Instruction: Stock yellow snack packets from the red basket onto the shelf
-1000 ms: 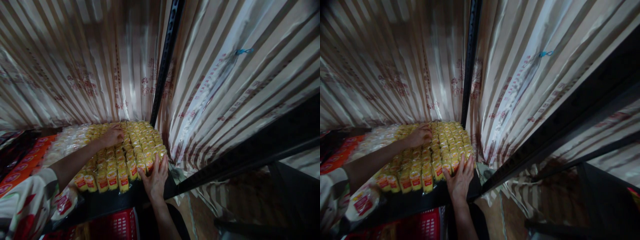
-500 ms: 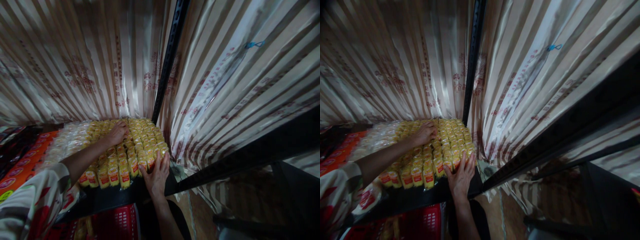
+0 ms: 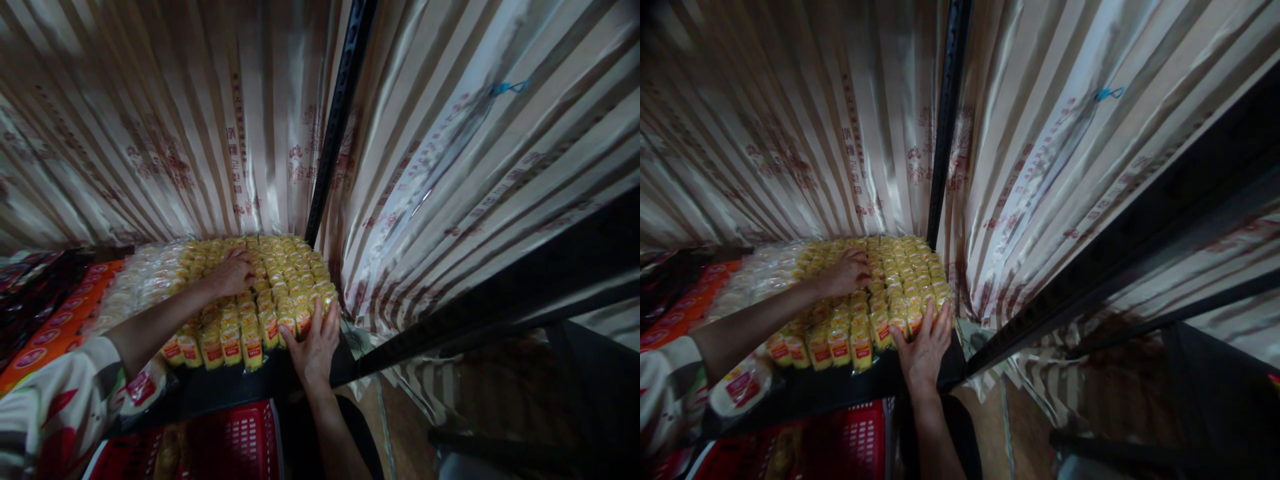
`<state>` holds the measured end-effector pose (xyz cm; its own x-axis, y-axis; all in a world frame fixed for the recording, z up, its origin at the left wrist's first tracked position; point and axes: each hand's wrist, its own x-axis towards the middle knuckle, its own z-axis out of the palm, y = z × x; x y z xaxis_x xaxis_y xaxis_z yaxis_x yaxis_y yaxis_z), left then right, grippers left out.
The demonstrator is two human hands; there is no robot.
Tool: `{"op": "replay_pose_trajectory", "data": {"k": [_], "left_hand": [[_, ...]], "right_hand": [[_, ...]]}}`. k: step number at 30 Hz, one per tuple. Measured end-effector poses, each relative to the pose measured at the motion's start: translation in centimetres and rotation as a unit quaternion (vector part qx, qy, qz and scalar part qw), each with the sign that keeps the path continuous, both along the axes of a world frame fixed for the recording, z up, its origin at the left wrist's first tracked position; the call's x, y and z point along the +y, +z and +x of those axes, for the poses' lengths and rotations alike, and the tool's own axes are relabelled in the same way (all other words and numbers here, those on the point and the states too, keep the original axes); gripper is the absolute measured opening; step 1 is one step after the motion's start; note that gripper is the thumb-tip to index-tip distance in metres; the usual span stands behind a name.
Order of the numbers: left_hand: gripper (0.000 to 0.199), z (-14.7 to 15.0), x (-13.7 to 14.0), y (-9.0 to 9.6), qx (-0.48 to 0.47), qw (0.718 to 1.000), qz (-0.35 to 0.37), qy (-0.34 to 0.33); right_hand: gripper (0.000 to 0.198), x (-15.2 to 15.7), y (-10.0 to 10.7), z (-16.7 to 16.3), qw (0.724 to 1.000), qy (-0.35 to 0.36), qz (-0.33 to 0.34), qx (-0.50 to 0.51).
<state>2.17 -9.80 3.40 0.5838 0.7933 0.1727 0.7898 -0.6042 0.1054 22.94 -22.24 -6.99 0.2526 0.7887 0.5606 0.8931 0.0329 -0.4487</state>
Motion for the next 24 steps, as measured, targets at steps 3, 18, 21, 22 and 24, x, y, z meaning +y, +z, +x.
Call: {"op": "replay_pose_trajectory", "data": {"k": [3,18,21,22,24], "left_hand": [[0.012,0.4,0.0,0.0,0.001,1.0,-0.012,0.006],[0.005,0.5,1.3,-1.9,-0.034,0.999,0.034,-0.025],[0.003,0.9,0.7,-1.2,-0.033,0.999,0.038,0.01],[0.005,1.0,0.5,-0.9,-0.033,0.998,0.041,0.024],[0.005,1.2,-0.1,-0.5,-0.029,0.998,0.039,0.044]], "right_hand": [[0.084,0.0,0.0,0.0,1.0,0.004,-0.001,0.003],[0.084,0.0,0.1,0.0,1.0,0.001,-0.002,-0.006],[0.085,0.0,0.0,0.0,1.0,0.005,0.0,-0.008],[0.085,0.0,-0.1,0.0,1.0,0.004,0.001,-0.008],[0.084,0.1,-0.2,0.1,1.0,0.004,0.0,-0.007]]}}
